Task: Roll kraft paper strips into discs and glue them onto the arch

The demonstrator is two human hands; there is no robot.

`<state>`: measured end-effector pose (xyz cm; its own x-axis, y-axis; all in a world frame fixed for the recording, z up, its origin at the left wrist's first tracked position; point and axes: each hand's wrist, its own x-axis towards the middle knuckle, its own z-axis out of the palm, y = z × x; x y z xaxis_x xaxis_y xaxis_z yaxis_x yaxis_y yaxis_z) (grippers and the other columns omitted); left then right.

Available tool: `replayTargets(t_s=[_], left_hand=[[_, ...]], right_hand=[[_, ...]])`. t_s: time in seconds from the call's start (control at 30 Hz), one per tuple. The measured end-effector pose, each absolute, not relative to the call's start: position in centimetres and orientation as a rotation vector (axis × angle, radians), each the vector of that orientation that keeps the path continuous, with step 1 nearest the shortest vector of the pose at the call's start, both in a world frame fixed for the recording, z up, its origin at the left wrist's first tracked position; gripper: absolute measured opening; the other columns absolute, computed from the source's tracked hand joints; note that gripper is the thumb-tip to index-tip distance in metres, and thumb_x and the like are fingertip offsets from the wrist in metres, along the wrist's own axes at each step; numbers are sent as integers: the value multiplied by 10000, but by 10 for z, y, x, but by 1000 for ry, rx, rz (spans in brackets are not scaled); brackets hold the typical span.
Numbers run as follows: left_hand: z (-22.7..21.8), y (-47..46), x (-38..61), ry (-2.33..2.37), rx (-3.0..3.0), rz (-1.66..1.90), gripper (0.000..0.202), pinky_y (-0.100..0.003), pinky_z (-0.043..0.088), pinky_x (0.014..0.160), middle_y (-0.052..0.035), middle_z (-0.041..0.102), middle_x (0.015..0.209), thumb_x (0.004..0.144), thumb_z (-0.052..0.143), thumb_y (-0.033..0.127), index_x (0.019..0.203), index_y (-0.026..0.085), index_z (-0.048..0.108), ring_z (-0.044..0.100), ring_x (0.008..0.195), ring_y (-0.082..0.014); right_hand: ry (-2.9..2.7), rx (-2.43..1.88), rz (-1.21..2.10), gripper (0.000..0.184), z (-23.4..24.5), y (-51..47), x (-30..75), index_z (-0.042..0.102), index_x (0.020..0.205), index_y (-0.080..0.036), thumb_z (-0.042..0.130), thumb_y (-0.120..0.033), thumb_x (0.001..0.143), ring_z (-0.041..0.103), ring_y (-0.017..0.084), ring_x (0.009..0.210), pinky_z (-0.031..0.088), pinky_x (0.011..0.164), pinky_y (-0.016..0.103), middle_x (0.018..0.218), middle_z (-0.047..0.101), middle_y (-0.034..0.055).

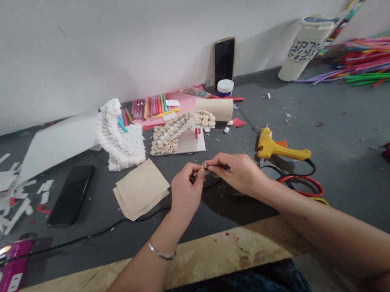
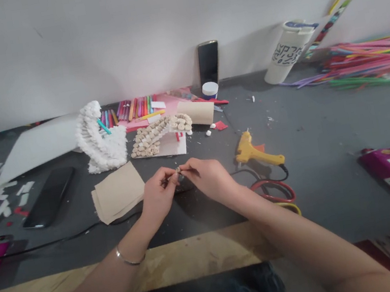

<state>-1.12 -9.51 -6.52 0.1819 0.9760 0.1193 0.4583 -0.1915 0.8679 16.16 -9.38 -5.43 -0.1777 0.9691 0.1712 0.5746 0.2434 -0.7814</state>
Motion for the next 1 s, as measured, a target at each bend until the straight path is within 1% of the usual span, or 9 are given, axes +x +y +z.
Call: replayTargets(t_s=[0.1,0.17,0.23,0.33,0.4,0.5,0.67,0.83,1.0], left_hand=[[-66,-94,-12,1331,1774,963,224,-237,432,607,11,636,700,908,524,380,818,196,614,590,646,-132],[-66,-94,-13,1306,1796,976,230,-234,433,608,7,638,711,910,524,386,827,195,622,586,646,-130],[-64,-94,-14,1290,1816,993,234,-230,426,601,7,633,707,911,525,388,832,193,628,574,634,-124],[-61,-95,-14,1267,1849,1017,233,-226,419,605,8,628,711,916,523,379,831,192,635,563,634,-118],[-60,-95,-15,1256,1859,1016,229,-225,420,612,6,635,728,917,523,370,835,192,641,565,646,-117],[-60,-95,-15,1246,1837,1000,216,-226,428,610,3,651,743,913,525,364,851,193,643,577,652,-119],[-62,-93,-14,1190,1697,991,206,-236,476,636,-14,684,764,894,542,370,895,186,635,632,694,-139],[-63,-93,-11,1187,1508,997,212,-224,476,571,7,651,648,852,595,376,767,181,597,604,596,-122],[-64,-96,-10,1159,1545,974,223,-223,470,599,17,629,651,873,574,378,769,182,590,590,612,-113]], right_hand=[[-1768,-1411,883,140,-53,-92,163,683,848,-221,614,-342,854,677,169,718,479,635,266,821,749,18],[-1695,-1383,980,164,-53,-90,165,673,818,-212,641,-372,828,671,168,724,494,644,270,795,736,16],[-1635,-1337,1074,180,-54,-87,166,678,873,-211,659,-377,806,680,174,765,517,680,285,836,738,24],[-1592,-1289,1202,263,-54,-85,167,696,997,-219,668,-387,796,694,178,811,541,742,308,928,748,40],[-1606,-1289,1251,273,-54,-85,168,710,986,-216,662,-409,800,691,174,769,546,727,309,891,750,38],[-1649,-1310,1192,246,-54,-86,166,710,919,-204,647,-416,810,672,165,717,538,681,296,816,737,30],[-1593,-1309,1057,224,-62,-86,163,684,886,-191,645,-398,810,671,162,737,522,673,279,832,733,39],[-1563,-1311,967,218,-67,-87,161,666,879,-200,656,-401,797,656,161,721,521,672,289,832,723,38],[-1669,-1375,807,121,-61,-91,159,636,841,-207,640,-320,796,650,157,703,501,665,278,784,711,20]])
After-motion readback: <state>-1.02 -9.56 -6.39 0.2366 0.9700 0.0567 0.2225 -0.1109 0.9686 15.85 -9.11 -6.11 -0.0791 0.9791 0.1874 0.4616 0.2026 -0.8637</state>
